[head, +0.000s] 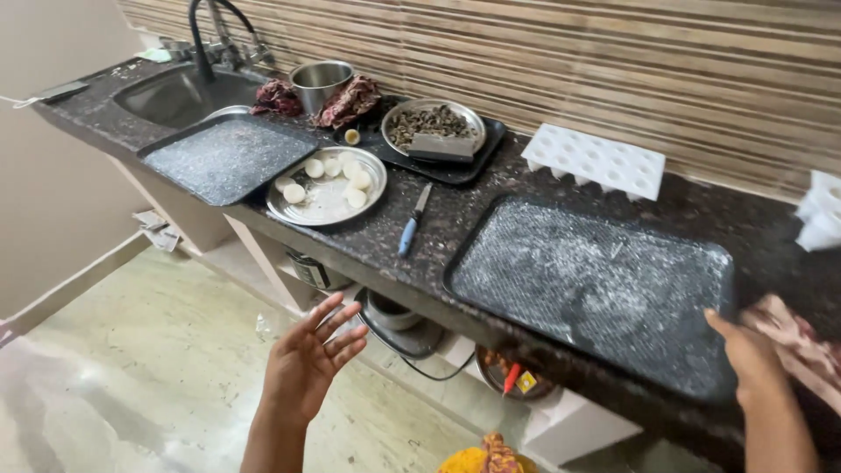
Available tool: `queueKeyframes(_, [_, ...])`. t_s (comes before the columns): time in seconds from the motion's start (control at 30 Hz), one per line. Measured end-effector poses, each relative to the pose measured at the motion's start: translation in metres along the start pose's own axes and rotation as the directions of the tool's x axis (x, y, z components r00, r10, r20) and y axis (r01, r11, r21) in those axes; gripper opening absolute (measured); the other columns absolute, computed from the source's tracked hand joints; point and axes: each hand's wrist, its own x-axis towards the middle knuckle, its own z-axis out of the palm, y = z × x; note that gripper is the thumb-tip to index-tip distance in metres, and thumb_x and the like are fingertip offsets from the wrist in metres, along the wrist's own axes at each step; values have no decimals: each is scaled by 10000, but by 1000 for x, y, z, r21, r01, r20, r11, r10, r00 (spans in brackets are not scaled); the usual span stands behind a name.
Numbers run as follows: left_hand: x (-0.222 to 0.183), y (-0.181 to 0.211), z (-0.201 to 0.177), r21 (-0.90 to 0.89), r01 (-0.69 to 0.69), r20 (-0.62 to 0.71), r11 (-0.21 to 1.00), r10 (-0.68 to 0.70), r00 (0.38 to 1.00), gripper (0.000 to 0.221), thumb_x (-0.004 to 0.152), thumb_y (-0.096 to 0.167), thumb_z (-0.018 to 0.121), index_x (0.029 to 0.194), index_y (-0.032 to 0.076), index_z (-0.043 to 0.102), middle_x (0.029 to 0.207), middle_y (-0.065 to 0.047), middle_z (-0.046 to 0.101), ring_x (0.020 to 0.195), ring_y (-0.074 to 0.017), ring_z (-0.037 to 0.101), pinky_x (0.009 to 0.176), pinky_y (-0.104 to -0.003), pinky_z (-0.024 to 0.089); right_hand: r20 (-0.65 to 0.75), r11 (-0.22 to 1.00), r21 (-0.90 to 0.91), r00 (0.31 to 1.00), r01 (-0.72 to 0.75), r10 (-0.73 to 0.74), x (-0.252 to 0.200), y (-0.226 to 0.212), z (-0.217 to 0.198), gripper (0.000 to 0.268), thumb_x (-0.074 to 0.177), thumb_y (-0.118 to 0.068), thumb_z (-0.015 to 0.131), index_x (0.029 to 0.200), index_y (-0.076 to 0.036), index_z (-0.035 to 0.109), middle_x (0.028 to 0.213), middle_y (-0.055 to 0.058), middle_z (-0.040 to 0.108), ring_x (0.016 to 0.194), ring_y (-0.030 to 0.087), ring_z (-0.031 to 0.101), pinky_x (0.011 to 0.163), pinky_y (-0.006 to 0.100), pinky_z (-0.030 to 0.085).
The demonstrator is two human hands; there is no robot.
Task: The person stirs a small pot on a portable gas burner, then adds chopped onions from a tray into the pot. They slice several round white items on a cutting board and place them into the pot. Finally, they adjust the burner flame.
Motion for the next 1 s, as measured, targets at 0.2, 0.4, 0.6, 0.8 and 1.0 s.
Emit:
queueKeyframes(0.2, [57, 1, 36, 15, 16, -45, 1000, -15, 999, 520, 1012, 307, 448, 1440, 21, 519, 1318, -192, 671, 1003, -308, 712, 912, -438, 583, -118, 915, -267, 932, 302, -342, 105, 12, -12, 312, 1123, -251, 650, 1344, -33, 678, 1029, 230, 716, 834, 339, 671, 714, 503, 547])
queueKeyframes(0.4, [103, -5, 58, 76, 58, -164, 995, -45, 985, 510, 993, 303, 479, 1422, 35, 537, 1282, -189, 698, 989, -293, 729, 911, -428, 597, -98, 680, -175, 675, 712, -732, 47, -106, 56, 228, 1142, -192, 665, 1274, -6, 658, 1099, 137, 704, 982, 175, 662, 861, 319, 524])
queueKeyframes(0.6, [143, -5, 56, 172, 36, -171, 984, -6, 985, 517, 963, 329, 529, 1377, 25, 579, 1240, -162, 702, 986, -268, 713, 890, -401, 589, 490, 676, -184, 663, 714, -567, -84, -213, 183, 459, 956, -310, 627, 1385, -147, 603, 1288, 149, 644, 1057, 238, 706, 781, 431, 638])
queueKeyframes(0.8, [194, 27, 46, 124, -25, -211, 992, 51, 976, 484, 959, 309, 575, 1344, 15, 584, 1252, -147, 685, 993, -264, 697, 888, -392, 578, 880, 448, -117, 301, 886, -367, -143, -242, 277, 612, 950, -443, 571, 1528, -302, 428, 1340, 91, 611, 1069, 192, 700, 938, 402, 622])
queueKeyframes(1.0, [282, 44, 2, 266, -111, -230, 958, 175, 957, 404, 933, 230, 572, 1267, 20, 656, 1205, -131, 741, 841, -243, 711, 741, -365, 557, 901, 575, -87, 311, 814, -303, -139, -252, 360, 696, 930, -422, 625, 1548, -259, 348, 1323, 103, 608, 1049, 204, 694, 880, 392, 649])
